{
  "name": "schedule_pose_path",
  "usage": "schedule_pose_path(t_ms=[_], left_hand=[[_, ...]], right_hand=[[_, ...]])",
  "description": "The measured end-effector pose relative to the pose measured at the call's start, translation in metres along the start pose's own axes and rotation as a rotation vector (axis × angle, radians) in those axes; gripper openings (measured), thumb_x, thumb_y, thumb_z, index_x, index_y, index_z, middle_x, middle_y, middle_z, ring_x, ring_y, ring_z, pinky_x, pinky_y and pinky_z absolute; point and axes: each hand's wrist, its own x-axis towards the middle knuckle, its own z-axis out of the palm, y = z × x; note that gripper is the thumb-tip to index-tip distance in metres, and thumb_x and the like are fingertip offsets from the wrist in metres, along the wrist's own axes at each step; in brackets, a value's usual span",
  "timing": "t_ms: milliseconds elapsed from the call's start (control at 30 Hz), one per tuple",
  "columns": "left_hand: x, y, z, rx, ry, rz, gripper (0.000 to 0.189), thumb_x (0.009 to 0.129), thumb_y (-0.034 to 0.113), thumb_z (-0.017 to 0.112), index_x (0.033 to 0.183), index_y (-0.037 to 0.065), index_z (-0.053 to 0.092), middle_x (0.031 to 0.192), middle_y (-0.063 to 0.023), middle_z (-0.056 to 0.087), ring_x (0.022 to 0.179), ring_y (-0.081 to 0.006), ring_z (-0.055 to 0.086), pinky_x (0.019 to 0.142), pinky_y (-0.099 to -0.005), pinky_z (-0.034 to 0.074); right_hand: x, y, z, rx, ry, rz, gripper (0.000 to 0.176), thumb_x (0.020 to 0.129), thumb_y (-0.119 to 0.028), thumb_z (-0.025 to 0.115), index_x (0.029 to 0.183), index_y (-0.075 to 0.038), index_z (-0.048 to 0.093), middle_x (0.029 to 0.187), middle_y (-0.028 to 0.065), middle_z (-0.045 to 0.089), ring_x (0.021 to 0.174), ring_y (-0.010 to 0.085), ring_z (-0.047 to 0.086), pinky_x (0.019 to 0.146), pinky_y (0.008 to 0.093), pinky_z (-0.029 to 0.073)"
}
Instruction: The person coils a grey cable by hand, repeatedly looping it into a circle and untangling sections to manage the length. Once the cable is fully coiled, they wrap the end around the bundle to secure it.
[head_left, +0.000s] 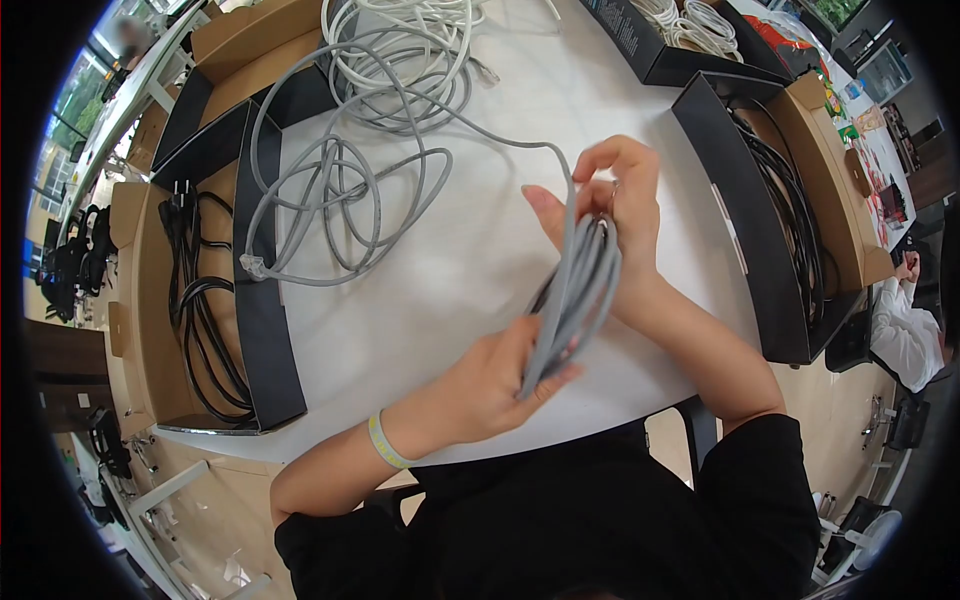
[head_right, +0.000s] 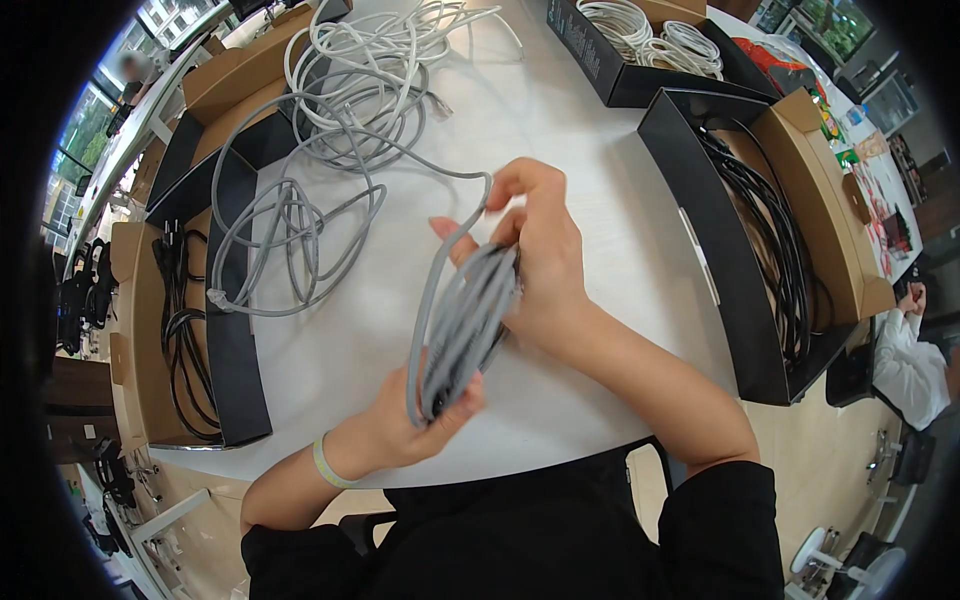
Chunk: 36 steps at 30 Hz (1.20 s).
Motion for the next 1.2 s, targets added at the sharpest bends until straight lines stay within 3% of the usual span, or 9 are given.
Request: schedule_pose_path(t_ms=[100, 200, 333, 400, 633, 800, 933, 1000, 1200], left_hand=[[0.006, -0.01, 0.003, 0.32, 0.018, 0.427, 0.026, 0.075, 0.018, 0.068, 0.078, 0.001, 0.048, 0.066, -0.0075, 0.051, 0.057, -0.0218, 0.053, 0.057, -0.0322, 0.046], [0.006, -0.012, 0.006, 0.43, 0.009, 0.494, 0.035, 0.07, 0.023, 0.073, 0.072, 0.001, 0.046, 0.061, -0.0064, 0.05, 0.051, -0.0248, 0.05, 0.053, -0.0319, 0.045], [0.004, -0.006, 0.006, 0.457, -0.012, 0.464, 0.036, 0.069, 0.024, 0.074, 0.069, 0.001, 0.046, 0.057, -0.005, 0.048, 0.046, -0.0233, 0.049, 0.05, -0.0305, 0.045], [0.003, -0.012, 0.01, 0.472, 0.006, 0.491, 0.033, 0.073, 0.027, 0.068, 0.073, 0.002, 0.047, 0.056, -0.0041, 0.05, 0.042, -0.0193, 0.046, 0.048, -0.028, 0.041], [0.0, -0.009, 0.006, 0.368, -0.11, 0.472, 0.037, 0.072, 0.034, 0.068, 0.076, 0.003, 0.048, 0.059, -0.0062, 0.048, 0.051, -0.0206, 0.049, 0.052, -0.0283, 0.041], [0.009, -0.021, -0.018, -0.034, 0.04, 0.662, 0.049, 0.073, 0.041, 0.067, 0.092, -0.002, 0.05, 0.083, -0.0124, 0.053, 0.075, -0.0246, 0.054, 0.067, -0.0299, 0.043], [0.01, -0.033, -0.019, 0.066, 0.339, 0.464, 0.044, 0.078, 0.03, 0.063, 0.104, -0.002, 0.045, 0.098, -0.016, 0.05, 0.092, -0.0245, 0.051, 0.076, -0.0322, 0.042], [0.017, -0.03, -0.01, -0.275, 0.45, -0.019, 0.04, 0.082, 0.018, 0.057, 0.112, -0.002, 0.039, 0.114, -0.0176, 0.041, 0.104, -0.0251, 0.044, 0.084, -0.0368, 0.039], [0.013, -0.02, -0.013, 0.285, 0.396, -0.021, 0.042, 0.084, 0.009, 0.054, 0.118, -0.002, 0.032, 0.125, -0.016, 0.03, 0.119, -0.022, 0.028, 0.099, -0.0381, 0.026]], right_hand=[[0.006, -0.016, -0.001, -0.084, 0.02, -0.067, 0.038, 0.064, -0.011, 0.075, 0.095, -0.005, 0.053, 0.084, 0.0075, 0.048, 0.068, 0.0143, 0.049, 0.044, 0.022, 0.038], [0.007, 0.003, -0.008, -0.25, -0.232, -0.422, 0.032, 0.061, -0.014, 0.077, 0.087, -0.005, 0.061, 0.088, 0.0061, 0.052, 0.082, 0.0187, 0.048, 0.055, 0.0258, 0.043], [0.004, 0.004, -0.008, -0.132, -0.265, -0.426, 0.023, 0.059, -0.017, 0.078, 0.07, -0.004, 0.061, 0.086, 0.0059, 0.057, 0.077, 0.0197, 0.052, 0.065, 0.0298, 0.043], [-0.002, 0.001, -0.006, 0.127, -0.336, -0.148, 0.021, 0.061, -0.017, 0.077, 0.068, -0.005, 0.061, 0.077, 0.0064, 0.06, 0.071, 0.0181, 0.056, 0.067, 0.0295, 0.042], [0.0, -0.002, -0.009, 0.256, -0.397, -0.314, 0.024, 0.069, -0.016, 0.072, 0.055, -0.006, 0.055, 0.057, 0.0038, 0.055, 0.054, 0.0172, 0.054, 0.053, 0.025, 0.041], [0.005, -0.016, -0.03, 0.487, -0.557, 0.168, 0.046, 0.087, -0.038, 0.049, 0.052, -0.009, 0.041, 0.048, 0.0003, 0.045, 0.042, 0.0115, 0.044, 0.051, 0.0265, 0.034], [0.003, -0.023, -0.031, 1.076, -0.626, 0.484, 0.051, 0.09, -0.049, 0.027, 0.055, -0.013, 0.03, 0.044, -0.0049, 0.033, 0.034, 0.0067, 0.031, 0.049, 0.0248, 0.032], [0.005, -0.022, -0.036, 1.145, -0.668, 0.512, 0.051, 0.091, -0.049, 0.024, 0.055, -0.013, 0.029, 0.044, -0.0051, 0.033, 0.034, 0.0063, 0.031, 0.049, 0.0242, 0.033], [0.015, -0.015, -0.044, 1.257, -0.403, 0.681, 0.05, 0.092, -0.049, 0.022, 0.057, -0.014, 0.029, 0.046, -0.0048, 0.029, 0.038, 0.0071, 0.033, 0.049, 0.025, 0.034]])
